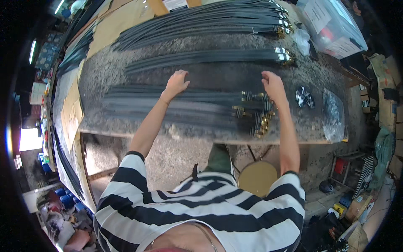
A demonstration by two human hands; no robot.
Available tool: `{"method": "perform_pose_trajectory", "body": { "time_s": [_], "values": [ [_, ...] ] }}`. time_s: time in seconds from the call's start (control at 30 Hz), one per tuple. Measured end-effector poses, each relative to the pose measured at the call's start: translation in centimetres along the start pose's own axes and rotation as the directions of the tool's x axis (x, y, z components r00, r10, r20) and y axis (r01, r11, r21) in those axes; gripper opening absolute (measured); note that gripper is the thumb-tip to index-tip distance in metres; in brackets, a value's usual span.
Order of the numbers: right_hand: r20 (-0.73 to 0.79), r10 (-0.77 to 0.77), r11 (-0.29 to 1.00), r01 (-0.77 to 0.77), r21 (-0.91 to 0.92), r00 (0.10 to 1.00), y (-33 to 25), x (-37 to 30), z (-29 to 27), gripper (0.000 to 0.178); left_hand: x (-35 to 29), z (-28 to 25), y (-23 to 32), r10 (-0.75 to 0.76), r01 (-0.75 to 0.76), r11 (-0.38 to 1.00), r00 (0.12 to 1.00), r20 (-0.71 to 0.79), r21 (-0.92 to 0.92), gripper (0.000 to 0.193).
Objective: Assembling leather belts by attaching buckles and hardware at a workshop table.
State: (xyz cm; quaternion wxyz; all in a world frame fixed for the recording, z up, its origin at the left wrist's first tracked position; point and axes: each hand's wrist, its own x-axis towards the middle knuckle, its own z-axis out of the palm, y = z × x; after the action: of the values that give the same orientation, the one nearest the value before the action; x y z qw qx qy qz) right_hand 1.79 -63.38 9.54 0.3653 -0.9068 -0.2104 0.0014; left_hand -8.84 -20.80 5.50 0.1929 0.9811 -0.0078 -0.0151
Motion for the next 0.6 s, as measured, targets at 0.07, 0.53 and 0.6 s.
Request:
{"method": "perform_pose_trajectory", "body": {
  "time_s": [0.07,0.53,0.6],
  "values": [
    [0.079,-0.195,0.93,0.209,-0.301,0.978,3.1,7.7,1.9,0.036,5.0,1.8,-4.5,0.041,-0.03,0.998,0.978,-0.205,0.058,0.053],
    [0.501,-0.157,0.798,0.408,-0.443,0.851,8.4,16.8,5.8,0.039,13.9,4.2,-6.8,0.315,-0.315,0.947,0.949,0.01,0.062,0.049],
    [0.336,-0.22,0.804,0.366,-0.469,0.916,7.0,16.1,6.0,0.041,13.3,4.3,-6.5,0.298,-0.296,0.955,0.952,-0.077,0.037,0.046]
  ]
}}
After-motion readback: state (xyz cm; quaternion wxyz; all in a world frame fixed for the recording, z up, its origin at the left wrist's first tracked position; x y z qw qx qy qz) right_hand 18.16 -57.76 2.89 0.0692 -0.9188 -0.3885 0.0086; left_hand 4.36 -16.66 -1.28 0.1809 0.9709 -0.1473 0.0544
